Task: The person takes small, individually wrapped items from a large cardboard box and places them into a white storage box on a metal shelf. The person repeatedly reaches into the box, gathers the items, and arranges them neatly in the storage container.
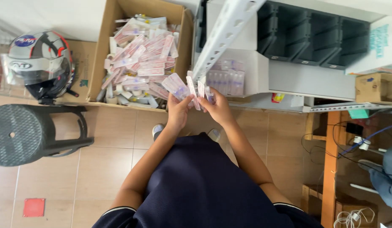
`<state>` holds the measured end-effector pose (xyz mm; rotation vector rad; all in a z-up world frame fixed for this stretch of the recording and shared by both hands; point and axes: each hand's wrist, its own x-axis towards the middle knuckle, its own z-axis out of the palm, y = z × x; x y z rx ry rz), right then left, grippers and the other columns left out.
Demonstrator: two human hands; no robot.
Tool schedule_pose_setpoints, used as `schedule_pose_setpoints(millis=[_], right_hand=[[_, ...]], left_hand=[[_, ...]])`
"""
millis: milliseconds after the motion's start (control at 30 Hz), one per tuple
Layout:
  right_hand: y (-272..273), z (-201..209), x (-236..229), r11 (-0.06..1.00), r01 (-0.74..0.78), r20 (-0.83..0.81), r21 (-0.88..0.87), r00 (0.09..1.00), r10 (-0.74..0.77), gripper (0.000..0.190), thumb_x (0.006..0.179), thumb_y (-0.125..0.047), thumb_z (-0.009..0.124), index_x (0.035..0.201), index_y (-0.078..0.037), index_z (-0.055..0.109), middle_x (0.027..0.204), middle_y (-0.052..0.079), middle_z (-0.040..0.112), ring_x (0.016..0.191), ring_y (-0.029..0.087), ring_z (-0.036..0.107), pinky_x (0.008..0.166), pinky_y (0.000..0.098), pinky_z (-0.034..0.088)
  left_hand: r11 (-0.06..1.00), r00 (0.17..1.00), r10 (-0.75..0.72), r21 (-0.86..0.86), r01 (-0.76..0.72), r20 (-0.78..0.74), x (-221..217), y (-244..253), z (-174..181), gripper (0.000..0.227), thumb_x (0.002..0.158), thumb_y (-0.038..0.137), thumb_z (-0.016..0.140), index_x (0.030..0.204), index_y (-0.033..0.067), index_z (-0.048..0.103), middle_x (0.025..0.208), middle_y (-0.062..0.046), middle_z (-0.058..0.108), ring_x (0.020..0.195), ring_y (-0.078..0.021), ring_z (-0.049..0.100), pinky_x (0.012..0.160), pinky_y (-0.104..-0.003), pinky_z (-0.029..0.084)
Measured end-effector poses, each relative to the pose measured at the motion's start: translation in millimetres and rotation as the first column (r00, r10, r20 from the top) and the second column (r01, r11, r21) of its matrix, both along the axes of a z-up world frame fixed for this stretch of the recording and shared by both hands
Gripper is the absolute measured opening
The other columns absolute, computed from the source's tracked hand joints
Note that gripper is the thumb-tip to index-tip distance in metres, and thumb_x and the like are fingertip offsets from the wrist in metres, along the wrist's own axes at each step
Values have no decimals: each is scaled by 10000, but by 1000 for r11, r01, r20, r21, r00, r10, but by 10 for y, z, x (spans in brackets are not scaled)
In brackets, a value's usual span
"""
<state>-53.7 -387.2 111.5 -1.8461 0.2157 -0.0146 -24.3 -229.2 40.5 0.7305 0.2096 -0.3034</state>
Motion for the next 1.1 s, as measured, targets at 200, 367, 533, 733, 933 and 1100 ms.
schedule_pose_setpoints(millis=[200,367,533,733,933,1100], right_hand=[[-483,116,-195,961,-159,27,225,987,157,244,983,-167,734,1159,-8,678,920,13,719,696,65,636,638,238,538],[-622,195,-237,972,-52,-41,228,997,63,307,884,-183,784,1134,-29,694,888,5,744,655,57,637,584,232,526],[-873,-121,-204,980,-124,-33,154,991,131,304,879,-229,841,1050,-13,712,827,6,691,647,57,582,559,237,476],[-873,-179,-62,945,-132,-124,299,977,175,275,920,-303,799,991,-44,739,736,-20,661,581,48,549,516,223,439],[-717,-183,5,933,-66,-65,353,993,95,309,868,-256,835,1058,-58,694,766,-22,671,555,45,554,484,221,420],[-915,-170,49,942,-54,-56,332,996,77,303,895,-255,826,1081,-54,696,788,-11,680,571,43,575,493,213,435]], left_hand=[[997,999,-48,-57,49,22,-111,-435,212,521,893,-76,676,1332,74,438,1229,-114,637,1086,-250,683,867,-442,629],[989,989,-107,-89,116,103,-150,-590,393,633,879,-112,697,1410,91,421,1274,-109,632,1136,-227,672,920,-387,599],[988,990,-75,-124,90,122,-171,-615,317,578,911,-113,701,1402,60,452,1279,-109,638,1148,-219,672,921,-378,596],[983,995,-73,-163,84,70,-150,-553,246,490,926,-73,692,1349,69,489,1235,-88,665,1095,-206,693,868,-373,618],[983,997,-67,-167,74,48,-141,-545,198,454,932,-61,689,1326,69,505,1234,-84,668,1095,-201,698,868,-361,626],[988,998,-61,-140,63,22,-100,-595,105,436,946,-58,696,1323,58,509,1225,-97,672,1064,-205,698,827,-347,609]])
